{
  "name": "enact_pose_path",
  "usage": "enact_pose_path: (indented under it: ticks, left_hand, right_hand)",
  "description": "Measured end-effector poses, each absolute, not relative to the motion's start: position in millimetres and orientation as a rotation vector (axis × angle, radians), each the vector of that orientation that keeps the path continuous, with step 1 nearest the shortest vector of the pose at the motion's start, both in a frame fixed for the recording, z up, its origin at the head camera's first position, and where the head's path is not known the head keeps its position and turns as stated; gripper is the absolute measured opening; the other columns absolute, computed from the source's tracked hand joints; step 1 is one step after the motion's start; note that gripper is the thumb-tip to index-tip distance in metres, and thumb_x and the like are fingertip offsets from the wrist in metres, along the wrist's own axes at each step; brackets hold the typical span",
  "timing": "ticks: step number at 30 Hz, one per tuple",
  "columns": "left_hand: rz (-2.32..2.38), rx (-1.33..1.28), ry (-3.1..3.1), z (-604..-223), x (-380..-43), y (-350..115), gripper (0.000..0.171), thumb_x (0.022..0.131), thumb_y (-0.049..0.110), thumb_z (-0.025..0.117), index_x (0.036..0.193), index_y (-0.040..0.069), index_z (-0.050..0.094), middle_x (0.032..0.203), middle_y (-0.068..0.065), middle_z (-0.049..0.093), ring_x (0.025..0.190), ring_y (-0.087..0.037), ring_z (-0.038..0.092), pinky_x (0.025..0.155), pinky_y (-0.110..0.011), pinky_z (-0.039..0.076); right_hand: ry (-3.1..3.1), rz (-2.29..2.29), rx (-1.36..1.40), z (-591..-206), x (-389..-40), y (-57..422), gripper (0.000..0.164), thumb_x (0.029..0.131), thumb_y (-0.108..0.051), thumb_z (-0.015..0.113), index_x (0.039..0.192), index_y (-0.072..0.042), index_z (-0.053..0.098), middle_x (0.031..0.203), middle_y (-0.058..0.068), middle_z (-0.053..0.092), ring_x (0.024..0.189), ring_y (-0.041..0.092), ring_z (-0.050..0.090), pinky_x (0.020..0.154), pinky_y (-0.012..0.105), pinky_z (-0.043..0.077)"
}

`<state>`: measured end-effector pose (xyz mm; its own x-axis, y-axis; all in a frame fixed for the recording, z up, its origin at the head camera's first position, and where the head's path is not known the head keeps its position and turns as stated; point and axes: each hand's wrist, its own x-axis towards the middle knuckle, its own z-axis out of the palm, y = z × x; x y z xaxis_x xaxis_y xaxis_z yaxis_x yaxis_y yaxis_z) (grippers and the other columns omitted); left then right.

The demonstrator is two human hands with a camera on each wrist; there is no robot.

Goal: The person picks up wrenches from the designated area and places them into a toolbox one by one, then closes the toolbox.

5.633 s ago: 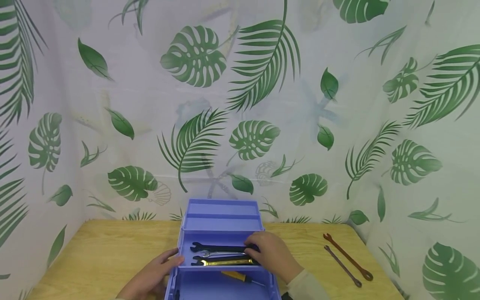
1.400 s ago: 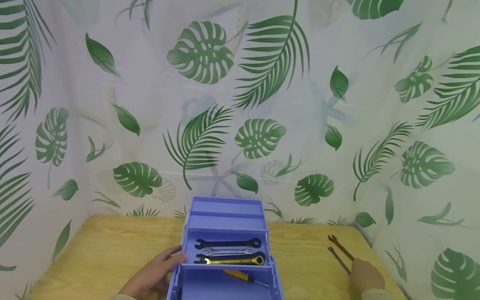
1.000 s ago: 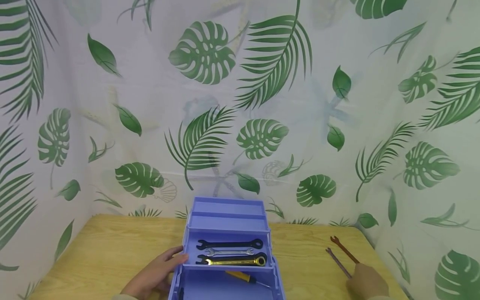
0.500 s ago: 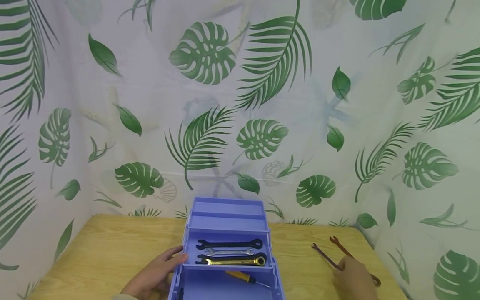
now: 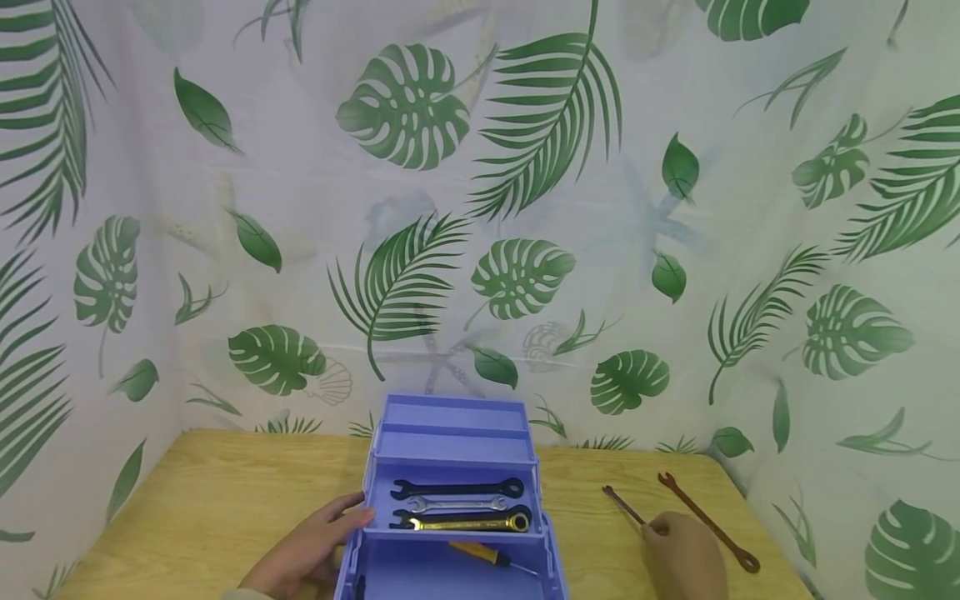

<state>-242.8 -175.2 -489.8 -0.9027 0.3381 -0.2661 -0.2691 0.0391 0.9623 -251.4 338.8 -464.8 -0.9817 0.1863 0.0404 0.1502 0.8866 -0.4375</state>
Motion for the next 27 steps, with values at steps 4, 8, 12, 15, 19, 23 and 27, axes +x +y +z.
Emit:
enact_pose_path:
  ticks: [4,8,12,15,19,23,27]
  left_hand:
    - [1.911,0.070,1.876,-490.5,-242.6,-176.0,0.088,0.105,0.049,0.055,0.161,-0.006,0.016,0.133,-0.029,0.063,0.100,-0.039,0.072,0.076,-0.058,0.062]
    - [1.886,0.043,1.874,-489.8,-243.3,-176.5,0.090,0.104,0.053,0.054,0.161,-0.006,0.016,0.135,-0.032,0.060,0.097,-0.041,0.073,0.074,-0.058,0.063]
    - [1.873,0.034,1.880,-488.4,-243.4,-176.9,0.091,0.104,0.054,0.054,0.160,-0.007,0.015,0.132,-0.030,0.062,0.096,-0.041,0.073,0.074,-0.058,0.063]
    - [1.874,0.034,1.876,-489.4,-243.6,-176.6,0.091,0.104,0.053,0.054,0.160,-0.007,0.014,0.131,-0.029,0.064,0.096,-0.041,0.073,0.074,-0.058,0.063]
    - [1.874,0.030,1.870,-490.1,-243.8,-176.8,0.092,0.104,0.053,0.054,0.161,-0.007,0.014,0.131,-0.029,0.063,0.096,-0.042,0.073,0.075,-0.058,0.063]
    - [1.881,0.034,1.867,-489.3,-243.3,-176.6,0.091,0.104,0.053,0.054,0.161,-0.006,0.015,0.130,-0.028,0.064,0.095,-0.042,0.074,0.075,-0.058,0.063]
    - [1.891,0.042,1.862,-488.6,-242.0,-176.1,0.089,0.104,0.052,0.054,0.161,-0.005,0.016,0.127,-0.025,0.067,0.094,-0.042,0.074,0.074,-0.057,0.063]
  right_hand:
    - [-2.969,0.769,-0.358,-469.3,-250.0,332.2,0.021,0.097,-0.021,0.070,0.092,-0.003,0.079,0.085,0.005,0.074,0.074,0.024,0.068,0.066,0.048,0.057]
    - [-2.984,0.789,-0.389,-473.0,-250.2,331.5,0.024,0.097,-0.022,0.068,0.095,0.000,0.078,0.086,0.007,0.075,0.074,0.023,0.067,0.067,0.048,0.058]
    - [-3.001,0.762,-0.374,-474.2,-250.7,332.7,0.024,0.095,-0.021,0.070,0.094,0.002,0.078,0.084,0.011,0.075,0.073,0.026,0.068,0.067,0.050,0.058]
    - [-3.010,0.726,-0.347,-471.6,-249.3,332.3,0.023,0.094,-0.020,0.072,0.093,0.002,0.078,0.085,0.012,0.075,0.073,0.026,0.069,0.067,0.051,0.058]
    - [-3.029,0.717,-0.326,-466.6,-246.6,329.9,0.021,0.094,-0.019,0.072,0.090,0.001,0.078,0.082,0.010,0.075,0.070,0.023,0.067,0.064,0.047,0.057]
    - [-3.049,0.735,-0.335,-463.7,-245.2,329.5,0.021,0.095,-0.019,0.072,0.090,0.000,0.078,0.081,0.008,0.074,0.069,0.022,0.066,0.062,0.045,0.057]
    - [-3.060,0.750,-0.342,-462.3,-245.0,329.6,0.020,0.095,-0.019,0.072,0.091,0.000,0.079,0.082,0.008,0.074,0.071,0.022,0.067,0.064,0.046,0.057]
